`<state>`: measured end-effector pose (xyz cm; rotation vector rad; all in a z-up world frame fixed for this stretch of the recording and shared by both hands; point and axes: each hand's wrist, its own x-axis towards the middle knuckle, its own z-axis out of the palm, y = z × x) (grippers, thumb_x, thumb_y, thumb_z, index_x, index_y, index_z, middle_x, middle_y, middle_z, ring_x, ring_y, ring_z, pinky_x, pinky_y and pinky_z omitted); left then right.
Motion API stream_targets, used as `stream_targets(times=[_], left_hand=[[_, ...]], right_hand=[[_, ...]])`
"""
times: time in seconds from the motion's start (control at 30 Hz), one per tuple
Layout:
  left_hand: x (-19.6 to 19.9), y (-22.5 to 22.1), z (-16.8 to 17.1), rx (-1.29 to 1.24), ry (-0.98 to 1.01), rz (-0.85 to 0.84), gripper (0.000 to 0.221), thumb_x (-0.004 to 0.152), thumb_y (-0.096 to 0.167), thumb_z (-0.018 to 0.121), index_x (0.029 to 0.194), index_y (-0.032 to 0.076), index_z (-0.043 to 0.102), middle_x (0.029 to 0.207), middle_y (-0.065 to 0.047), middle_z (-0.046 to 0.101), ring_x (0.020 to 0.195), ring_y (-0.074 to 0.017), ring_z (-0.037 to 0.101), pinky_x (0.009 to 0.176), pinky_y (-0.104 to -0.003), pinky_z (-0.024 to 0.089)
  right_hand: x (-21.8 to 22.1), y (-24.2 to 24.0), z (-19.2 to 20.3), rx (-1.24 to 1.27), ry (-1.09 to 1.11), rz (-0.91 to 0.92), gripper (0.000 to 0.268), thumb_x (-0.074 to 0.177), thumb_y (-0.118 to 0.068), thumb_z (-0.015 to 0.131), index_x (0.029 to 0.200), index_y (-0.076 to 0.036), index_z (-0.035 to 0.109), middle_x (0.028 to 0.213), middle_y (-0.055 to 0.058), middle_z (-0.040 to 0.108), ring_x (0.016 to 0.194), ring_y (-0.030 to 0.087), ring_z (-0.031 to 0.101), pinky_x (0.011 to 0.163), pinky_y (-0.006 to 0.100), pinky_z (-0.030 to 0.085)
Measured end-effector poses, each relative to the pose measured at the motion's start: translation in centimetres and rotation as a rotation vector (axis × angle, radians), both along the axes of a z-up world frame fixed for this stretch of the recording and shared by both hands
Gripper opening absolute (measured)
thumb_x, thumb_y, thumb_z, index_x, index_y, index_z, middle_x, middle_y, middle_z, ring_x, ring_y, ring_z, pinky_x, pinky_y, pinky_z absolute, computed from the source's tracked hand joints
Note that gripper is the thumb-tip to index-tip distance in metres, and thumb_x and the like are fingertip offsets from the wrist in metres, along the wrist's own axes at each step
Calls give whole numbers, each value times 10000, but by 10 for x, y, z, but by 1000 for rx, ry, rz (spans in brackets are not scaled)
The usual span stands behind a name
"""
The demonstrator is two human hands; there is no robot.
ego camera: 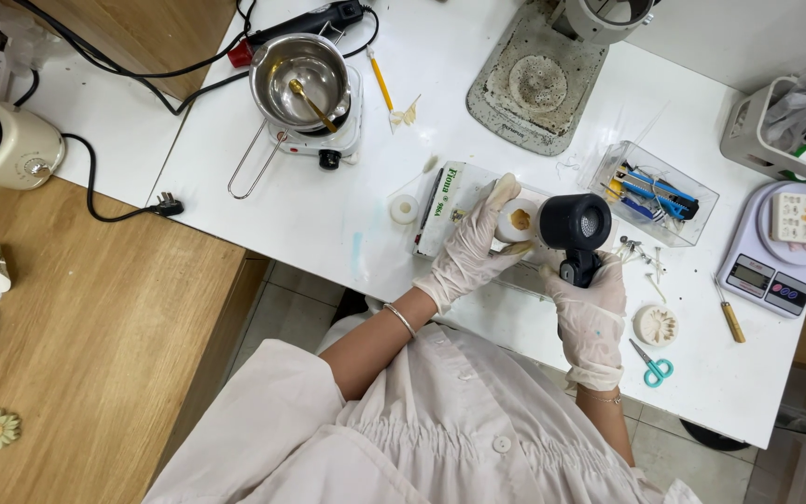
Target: Refining and assembling small wax decorative components using a heat gun and small tools in a candle studio.
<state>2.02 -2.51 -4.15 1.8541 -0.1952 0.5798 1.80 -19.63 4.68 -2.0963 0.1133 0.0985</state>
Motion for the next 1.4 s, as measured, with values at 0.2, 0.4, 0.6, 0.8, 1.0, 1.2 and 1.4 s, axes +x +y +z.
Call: stream_targets(times=[0.2, 0.4, 0.6, 0.8, 1.0, 1.2, 1.4], left_hand=[[5, -5, 9, -57, 73, 40, 937, 785, 125, 848, 1557, 51, 321, 1544, -184, 484, 1447, -306, 485, 1228, -383, 395], [4, 2, 17, -98, 94, -15, 982, 741, 112, 855, 1565, 57, 324, 1490, -146, 541, 1399, -294, 531, 1215, -389, 395], [4, 18, 13, -26, 88, -102, 844, 770, 77, 831, 1508, 81, 421, 1506, -131, 529, 1425, -299, 501, 1230, -389, 391], [4, 19, 8, 8, 70, -113, 792, 764, 5, 789, 1484, 91, 471, 1496, -123, 550, 1448, -320, 479, 1238, -403, 384], [2, 8, -2, 7, 49, -4, 772, 754, 101, 848, 1447, 108, 506, 1457, -115, 589, 1423, -317, 506, 1218, -400, 411], [-3, -2, 13, 171, 59, 166, 876, 721, 261, 920, 1459, 128, 467, 1439, -104, 554, 1364, -334, 510, 1185, -465, 377], [2, 22, 31, 144, 258, -41, 1154, 614, 364, 944, 1529, 114, 287, 1470, -132, 451, 1371, -305, 454, 1188, -469, 356]], right_hand=[[0, 0, -5, 4, 34, 21, 461, 777, -159, 839, 1134, -29, 578, 918, 2, 641, 751, 71, 555, 655, 234, 489], [-1, 2, 0, 42, 35, 38, 459, 774, -161, 843, 1136, -39, 589, 906, -10, 632, 737, 65, 544, 646, 231, 479], [-1, -1, -7, -7, 21, 49, 442, 759, -135, 844, 1119, -47, 602, 905, -12, 641, 737, 67, 551, 652, 232, 484], [-5, -2, -6, -43, 23, 38, 433, 764, -143, 849, 1108, -47, 603, 909, -21, 657, 750, 59, 561, 667, 225, 488], [-8, -7, -8, -1, 13, 24, 449, 767, -159, 854, 1127, -53, 609, 911, -28, 644, 756, 52, 556, 675, 217, 494], [-9, -8, -5, -23, -1, 24, 468, 766, -175, 855, 1153, -54, 620, 925, -19, 656, 763, 56, 565, 681, 218, 495], [-6, -16, -14, -72, -9, 19, 500, 745, -200, 871, 1146, -44, 615, 910, 0, 681, 746, 65, 584, 667, 227, 510]])
